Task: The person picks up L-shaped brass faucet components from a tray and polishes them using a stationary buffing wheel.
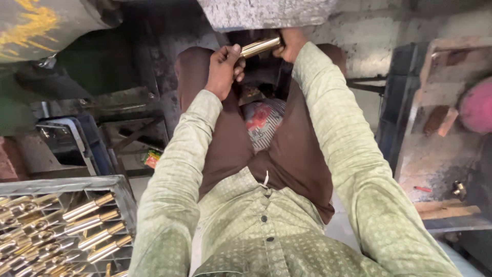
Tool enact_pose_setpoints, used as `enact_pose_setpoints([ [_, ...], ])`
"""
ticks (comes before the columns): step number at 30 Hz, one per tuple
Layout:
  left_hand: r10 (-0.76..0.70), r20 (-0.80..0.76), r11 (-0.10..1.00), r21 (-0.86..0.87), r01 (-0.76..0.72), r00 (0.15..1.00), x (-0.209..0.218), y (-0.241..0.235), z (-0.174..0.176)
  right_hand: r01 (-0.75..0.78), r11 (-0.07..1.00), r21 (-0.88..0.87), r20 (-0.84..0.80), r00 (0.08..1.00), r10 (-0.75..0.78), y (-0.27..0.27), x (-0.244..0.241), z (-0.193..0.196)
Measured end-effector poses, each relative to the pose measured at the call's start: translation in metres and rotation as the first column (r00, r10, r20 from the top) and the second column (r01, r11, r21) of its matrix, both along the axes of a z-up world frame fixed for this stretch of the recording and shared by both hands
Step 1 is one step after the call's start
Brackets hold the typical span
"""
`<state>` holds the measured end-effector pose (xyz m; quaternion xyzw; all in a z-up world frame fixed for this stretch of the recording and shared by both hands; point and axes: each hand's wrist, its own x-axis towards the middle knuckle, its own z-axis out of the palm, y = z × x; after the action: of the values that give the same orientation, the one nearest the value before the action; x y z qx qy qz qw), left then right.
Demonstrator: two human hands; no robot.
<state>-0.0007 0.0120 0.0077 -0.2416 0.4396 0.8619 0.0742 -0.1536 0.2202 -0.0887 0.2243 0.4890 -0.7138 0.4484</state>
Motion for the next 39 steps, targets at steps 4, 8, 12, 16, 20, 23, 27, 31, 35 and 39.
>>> enact_pose_setpoints([
  [4,-0.086,-0.015,0.994,-0.075,0.085,0.996,0.042,-0.009,0.048,0.087,0.989,0.123,-0.251,0.966,-0.054,-0.005,0.072,0.115],
  [8,-0.192,-0.278,0.971,-0.194,0.141,0.941,0.113,-0.01,0.096,0.09,0.993,0.073,-0.73,0.684,-0.008,0.031,0.193,0.2],
  [12,-0.307,-0.364,0.929,-0.316,0.193,0.879,0.158,-0.007,0.142,0.139,0.982,0.13,-0.882,0.468,0.051,0.058,0.269,0.254],
  [16,-0.395,-0.385,0.877,-0.428,0.218,0.834,0.17,-0.006,0.177,0.188,0.972,0.143,-0.943,0.325,0.076,0.065,0.299,0.285],
  [20,-0.421,-0.489,0.871,-0.452,0.192,0.764,0.173,-0.003,0.193,0.234,0.967,0.097,-0.963,0.268,0.032,0.066,0.315,0.3],
  [23,-0.431,-0.563,0.875,-0.453,0.173,0.706,0.168,0.0,0.197,0.246,0.969,0.007,-0.97,0.237,-0.053,0.064,0.315,0.303],
  [27,-0.466,-0.569,0.848,-0.505,0.159,0.678,0.162,0.0,0.195,0.269,0.962,-0.046,-0.975,0.197,-0.102,0.062,0.31,0.302],
  [31,-0.448,-0.545,0.855,-0.492,0.163,0.709,0.157,0.0,0.193,0.256,0.965,-0.058,-0.974,0.197,-0.111,0.061,0.297,0.301],
  [35,-0.433,-0.539,0.859,-0.489,0.15,0.723,0.152,-0.002,0.188,0.261,0.964,-0.049,-0.971,0.215,-0.107,0.058,0.287,0.296],
  [39,-0.431,-0.523,0.862,-0.479,0.165,0.735,0.144,-0.006,0.185,0.26,0.965,-0.014,-0.967,0.241,-0.079,0.055,0.28,0.298],
])
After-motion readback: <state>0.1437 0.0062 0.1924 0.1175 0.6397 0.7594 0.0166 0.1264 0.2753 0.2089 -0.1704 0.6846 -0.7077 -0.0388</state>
